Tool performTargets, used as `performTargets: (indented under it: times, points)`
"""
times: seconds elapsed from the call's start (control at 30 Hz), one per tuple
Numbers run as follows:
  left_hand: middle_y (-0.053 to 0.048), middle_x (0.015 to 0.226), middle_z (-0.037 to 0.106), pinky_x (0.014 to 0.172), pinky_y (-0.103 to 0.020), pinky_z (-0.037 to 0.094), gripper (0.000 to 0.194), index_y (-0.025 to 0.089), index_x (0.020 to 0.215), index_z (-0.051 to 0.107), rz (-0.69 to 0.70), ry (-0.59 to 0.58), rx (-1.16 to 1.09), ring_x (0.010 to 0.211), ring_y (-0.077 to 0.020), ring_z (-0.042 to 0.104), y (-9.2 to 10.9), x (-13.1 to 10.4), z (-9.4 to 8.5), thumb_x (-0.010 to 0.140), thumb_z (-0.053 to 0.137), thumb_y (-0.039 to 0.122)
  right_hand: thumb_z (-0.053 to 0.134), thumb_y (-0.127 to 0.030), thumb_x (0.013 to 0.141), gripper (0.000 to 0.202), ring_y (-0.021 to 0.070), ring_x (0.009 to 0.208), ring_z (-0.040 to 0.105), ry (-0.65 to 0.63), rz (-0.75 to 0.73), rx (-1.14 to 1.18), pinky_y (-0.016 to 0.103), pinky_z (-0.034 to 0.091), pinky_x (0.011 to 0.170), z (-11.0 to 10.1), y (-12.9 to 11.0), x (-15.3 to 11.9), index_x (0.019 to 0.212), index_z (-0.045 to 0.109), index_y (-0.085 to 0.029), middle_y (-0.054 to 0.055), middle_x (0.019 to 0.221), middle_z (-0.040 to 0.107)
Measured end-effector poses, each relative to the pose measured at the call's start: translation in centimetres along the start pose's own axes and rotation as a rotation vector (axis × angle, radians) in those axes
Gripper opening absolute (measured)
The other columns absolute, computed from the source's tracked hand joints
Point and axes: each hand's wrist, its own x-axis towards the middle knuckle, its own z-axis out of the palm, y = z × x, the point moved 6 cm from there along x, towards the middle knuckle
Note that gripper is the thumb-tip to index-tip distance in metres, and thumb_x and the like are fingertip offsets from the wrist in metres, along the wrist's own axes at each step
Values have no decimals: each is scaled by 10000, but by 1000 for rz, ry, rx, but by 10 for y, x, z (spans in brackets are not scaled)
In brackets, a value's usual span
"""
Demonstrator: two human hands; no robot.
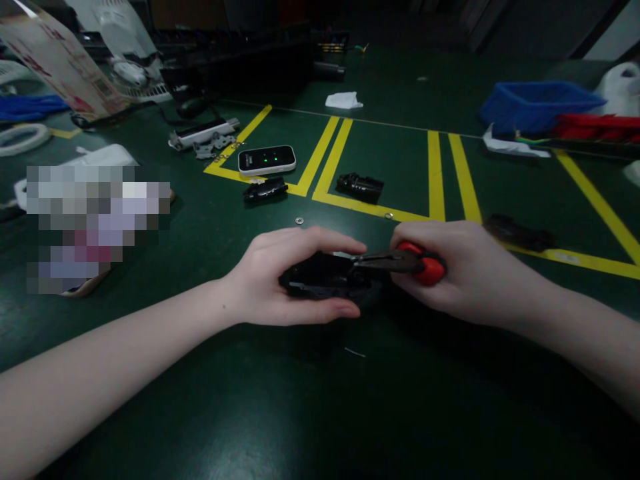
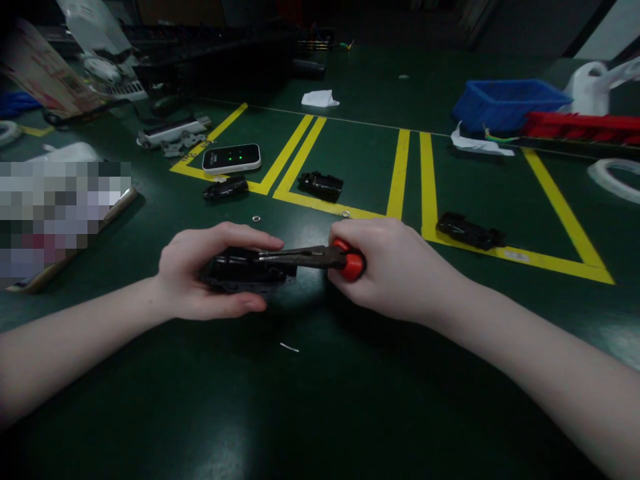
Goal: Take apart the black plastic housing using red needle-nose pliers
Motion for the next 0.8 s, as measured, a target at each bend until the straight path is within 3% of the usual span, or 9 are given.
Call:
performTargets:
  times: [0.4, 0.8]
  points:
    - [-54, 1027, 764, 775, -349, 433, 407, 154, 1100, 662, 15, 34, 126, 786, -156, 666, 0, -2, -3, 816, 739, 434, 593, -293, 761, 152, 149, 508, 509, 23, -8, -50, 296, 375, 421, -6, -1, -1, 641, 526, -229, 20, 595, 560]
    - [-55, 1033, 767, 829, -401, 434, 394, 179, 1106, 664, 14, 39, 143, 751, -168, 657, -1, -4, -4, 827, 712, 454, 596, -270, 755, 149, 162, 493, 504, 16, -31, -61, 318, 380, 400, -5, 1, -2, 637, 510, -242, 18, 584, 547]
